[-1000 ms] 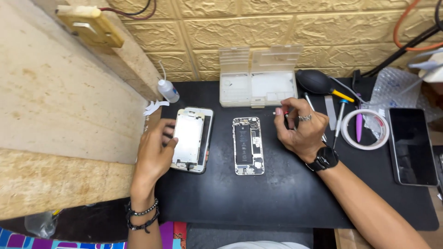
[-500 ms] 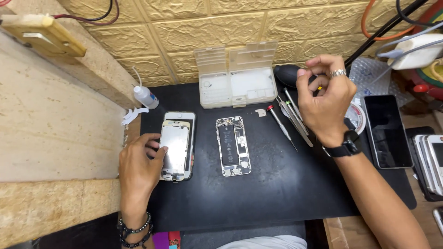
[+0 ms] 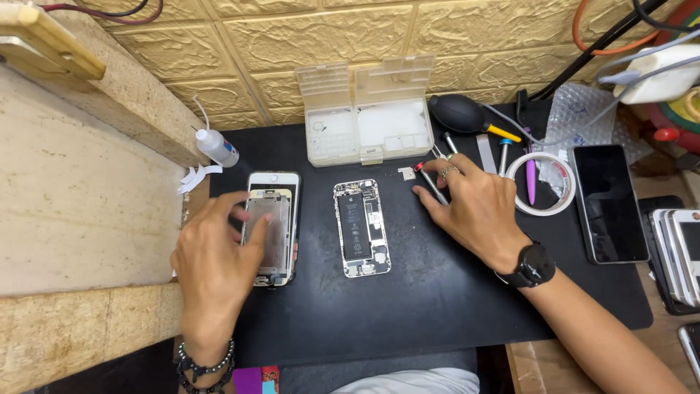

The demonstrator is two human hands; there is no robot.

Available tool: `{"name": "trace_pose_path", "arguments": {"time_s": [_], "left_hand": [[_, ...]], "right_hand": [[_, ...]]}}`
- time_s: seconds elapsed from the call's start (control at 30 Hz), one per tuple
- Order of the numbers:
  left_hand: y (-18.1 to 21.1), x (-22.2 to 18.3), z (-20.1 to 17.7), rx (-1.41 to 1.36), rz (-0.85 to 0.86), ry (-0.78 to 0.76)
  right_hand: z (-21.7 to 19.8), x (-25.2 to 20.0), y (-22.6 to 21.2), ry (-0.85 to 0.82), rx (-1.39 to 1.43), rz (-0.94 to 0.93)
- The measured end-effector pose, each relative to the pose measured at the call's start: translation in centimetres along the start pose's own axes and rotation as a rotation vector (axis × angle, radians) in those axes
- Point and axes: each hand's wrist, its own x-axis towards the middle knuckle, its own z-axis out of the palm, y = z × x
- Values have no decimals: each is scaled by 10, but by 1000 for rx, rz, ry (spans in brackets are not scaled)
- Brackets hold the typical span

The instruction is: Disassembling a smartphone by removing internal screws with a precision screwdriver and prying out internal components.

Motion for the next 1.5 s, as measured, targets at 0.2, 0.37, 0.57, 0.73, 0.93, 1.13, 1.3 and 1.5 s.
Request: {"name": "trace_pose_path", "arguments": {"time_s": [0.2,0.37,0.57,0.73,0.93,1.13,1.3,1.5], "left_hand": [[31,15,15,-119,443,148],[56,32,60,-94,640,-1],[68,45,97,15,750,-138],[72,46,92,-31,748,-137],[72,42,96,-32,774,-181],[74,40,94,-16,789,-211],[75,37,93,18,786,-217],[76,37,94,48,793,-226]], "right_hand": [[2,2,-5,79,-103,-47],[12,5,0,53,-89,-76],[6,18,-6,-44,19,-87],[-2,24,-8,-102,110,-102],[-5,24,-3,-114,99,-134],[-6,24,-1,-136,61,-185],[10,19,8,-101,30,-172],[14,18,4,-24,-1,-190]]}}
